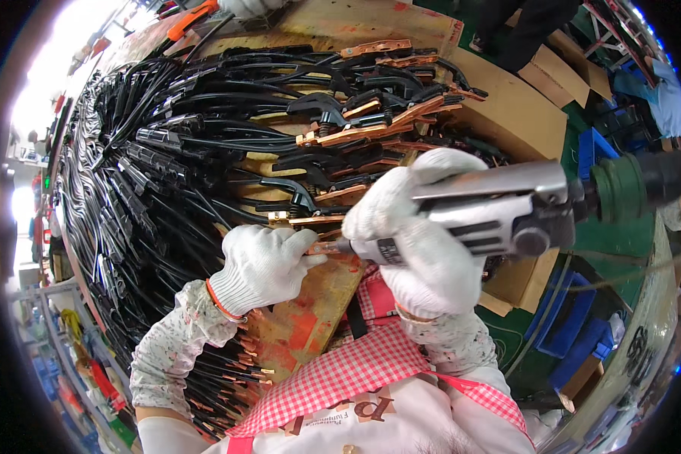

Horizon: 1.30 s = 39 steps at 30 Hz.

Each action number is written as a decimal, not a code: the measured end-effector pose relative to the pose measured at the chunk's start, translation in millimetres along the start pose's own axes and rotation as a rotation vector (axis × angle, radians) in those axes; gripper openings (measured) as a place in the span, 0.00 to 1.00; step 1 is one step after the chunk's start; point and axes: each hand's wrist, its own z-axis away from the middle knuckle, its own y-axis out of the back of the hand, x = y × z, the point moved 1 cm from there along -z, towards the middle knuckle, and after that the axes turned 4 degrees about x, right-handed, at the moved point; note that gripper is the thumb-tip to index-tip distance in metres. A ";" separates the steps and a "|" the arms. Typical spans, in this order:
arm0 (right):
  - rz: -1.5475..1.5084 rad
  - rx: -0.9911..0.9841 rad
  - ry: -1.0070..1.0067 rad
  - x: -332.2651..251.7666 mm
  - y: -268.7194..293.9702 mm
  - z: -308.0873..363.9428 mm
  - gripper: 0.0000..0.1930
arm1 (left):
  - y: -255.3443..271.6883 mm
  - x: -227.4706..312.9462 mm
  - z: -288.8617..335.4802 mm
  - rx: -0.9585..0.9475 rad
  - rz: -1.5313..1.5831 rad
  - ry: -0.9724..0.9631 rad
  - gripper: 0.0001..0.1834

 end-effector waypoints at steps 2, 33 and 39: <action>-0.045 -0.006 -0.005 8.3 4.6 2.9 0.23 | -0.2 -0.1 0.2 -0.020 -0.003 -0.004 0.17; 0.502 -0.308 0.118 18.4 -8.1 0.7 0.17 | -9.8 -4.3 6.5 0.100 0.123 0.003 0.16; 0.383 -0.253 0.059 16.8 -2.1 7.1 0.15 | -12.3 -2.4 7.0 0.076 0.025 0.010 0.12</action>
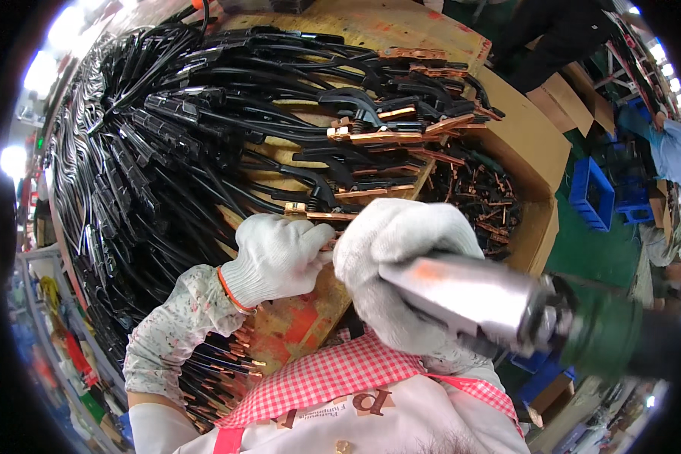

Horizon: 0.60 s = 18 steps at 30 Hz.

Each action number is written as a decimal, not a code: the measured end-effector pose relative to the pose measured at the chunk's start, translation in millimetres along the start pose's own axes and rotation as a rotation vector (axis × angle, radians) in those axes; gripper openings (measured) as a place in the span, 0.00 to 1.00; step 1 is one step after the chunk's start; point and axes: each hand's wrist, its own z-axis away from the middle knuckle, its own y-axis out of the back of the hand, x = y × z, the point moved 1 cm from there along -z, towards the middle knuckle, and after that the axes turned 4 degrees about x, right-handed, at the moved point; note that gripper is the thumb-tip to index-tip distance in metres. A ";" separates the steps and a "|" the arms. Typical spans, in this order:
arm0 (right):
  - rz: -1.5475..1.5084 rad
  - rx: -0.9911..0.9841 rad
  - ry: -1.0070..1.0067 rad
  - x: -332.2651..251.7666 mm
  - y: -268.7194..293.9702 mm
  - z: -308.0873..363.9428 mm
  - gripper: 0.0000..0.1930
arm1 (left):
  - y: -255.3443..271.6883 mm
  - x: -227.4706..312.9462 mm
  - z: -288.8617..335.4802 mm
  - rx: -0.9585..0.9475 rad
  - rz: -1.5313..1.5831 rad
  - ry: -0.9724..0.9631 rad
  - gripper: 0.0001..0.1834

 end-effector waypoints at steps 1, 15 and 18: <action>0.031 0.039 0.013 -0.5 -5.1 -2.3 0.13 | -0.1 0.5 -0.2 -0.001 -0.010 -0.014 0.12; 0.602 0.978 -0.800 -20.9 212.0 119.7 0.15 | 38.8 7.0 -25.6 0.283 0.153 -0.195 0.17; 1.025 1.063 -0.977 -22.5 250.0 173.3 0.22 | 41.6 7.4 -45.9 0.465 0.255 -0.168 0.22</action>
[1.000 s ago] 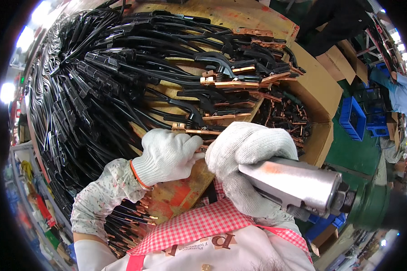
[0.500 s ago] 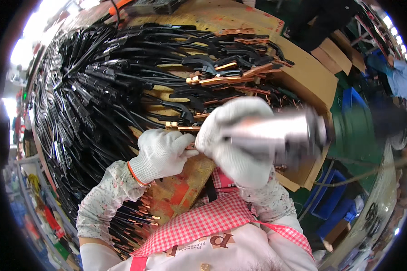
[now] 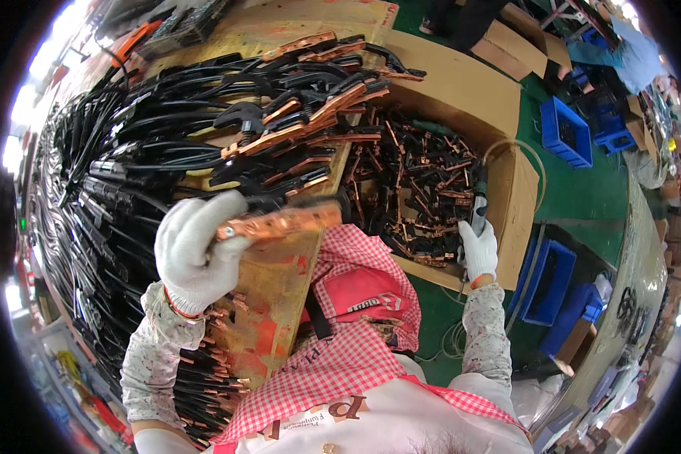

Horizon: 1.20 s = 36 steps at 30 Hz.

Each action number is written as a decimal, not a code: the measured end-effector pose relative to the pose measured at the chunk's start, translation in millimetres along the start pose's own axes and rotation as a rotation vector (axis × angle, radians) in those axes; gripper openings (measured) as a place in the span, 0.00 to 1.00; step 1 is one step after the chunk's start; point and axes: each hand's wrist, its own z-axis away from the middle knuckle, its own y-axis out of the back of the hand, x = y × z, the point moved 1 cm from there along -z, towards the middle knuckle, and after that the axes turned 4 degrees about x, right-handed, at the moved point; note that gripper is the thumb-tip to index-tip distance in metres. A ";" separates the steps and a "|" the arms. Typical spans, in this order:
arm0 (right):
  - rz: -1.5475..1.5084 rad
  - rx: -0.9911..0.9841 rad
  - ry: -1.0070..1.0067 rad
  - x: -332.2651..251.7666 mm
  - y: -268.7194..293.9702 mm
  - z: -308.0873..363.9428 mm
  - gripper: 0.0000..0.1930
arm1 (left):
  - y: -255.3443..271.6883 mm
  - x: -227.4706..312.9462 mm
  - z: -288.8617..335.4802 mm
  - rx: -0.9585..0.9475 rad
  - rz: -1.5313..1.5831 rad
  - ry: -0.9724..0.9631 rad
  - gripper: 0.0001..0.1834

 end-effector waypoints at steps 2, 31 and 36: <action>0.250 0.156 0.120 28.7 -6.3 -9.8 0.24 | -8.1 -5.1 -5.4 0.088 -0.017 -0.013 0.24; -0.958 -0.826 0.139 -84.5 4.3 35.3 0.21 | 69.6 -32.0 86.2 -0.534 -0.608 -0.166 0.12; -1.048 -1.188 0.078 -108.3 -28.7 75.3 0.23 | 78.2 -40.5 78.6 -0.729 -0.440 -0.086 0.11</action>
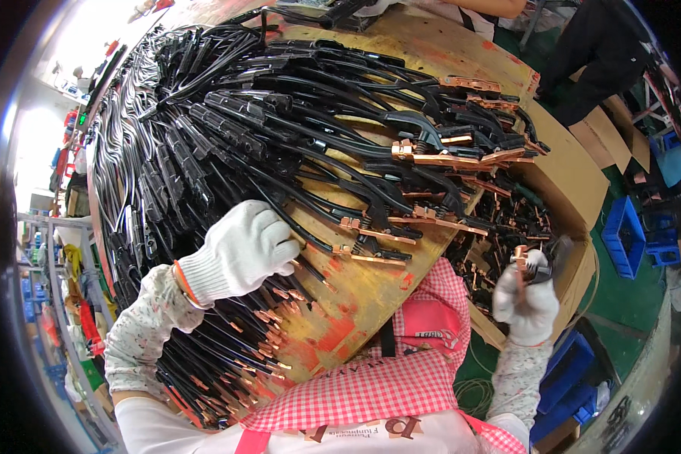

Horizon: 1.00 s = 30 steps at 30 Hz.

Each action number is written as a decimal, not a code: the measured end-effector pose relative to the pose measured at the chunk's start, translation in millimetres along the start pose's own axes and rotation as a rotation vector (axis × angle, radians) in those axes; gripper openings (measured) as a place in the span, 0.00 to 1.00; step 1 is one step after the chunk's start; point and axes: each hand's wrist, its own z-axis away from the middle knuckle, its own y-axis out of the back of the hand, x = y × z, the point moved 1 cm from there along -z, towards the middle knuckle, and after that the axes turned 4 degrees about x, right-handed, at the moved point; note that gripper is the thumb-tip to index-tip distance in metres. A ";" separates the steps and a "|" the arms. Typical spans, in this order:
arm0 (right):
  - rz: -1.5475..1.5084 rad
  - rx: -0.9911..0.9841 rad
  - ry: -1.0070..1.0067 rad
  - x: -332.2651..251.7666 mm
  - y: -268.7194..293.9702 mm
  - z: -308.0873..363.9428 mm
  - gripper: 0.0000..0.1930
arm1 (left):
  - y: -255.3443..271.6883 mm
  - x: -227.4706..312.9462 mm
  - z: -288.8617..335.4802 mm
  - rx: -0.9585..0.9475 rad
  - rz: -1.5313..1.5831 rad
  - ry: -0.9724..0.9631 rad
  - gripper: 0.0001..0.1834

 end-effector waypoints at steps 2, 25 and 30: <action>-0.008 -0.110 0.017 20.6 -24.6 -7.3 0.26 | 2.6 -3.3 8.1 0.053 0.022 -0.039 0.16; 1.745 -0.360 0.783 110.2 -122.8 -56.5 0.16 | -4.3 31.1 41.4 -0.415 -0.317 0.446 0.19; 1.682 -0.274 0.965 102.3 -107.5 -85.7 0.16 | -26.4 31.1 17.0 0.022 -0.237 0.099 0.12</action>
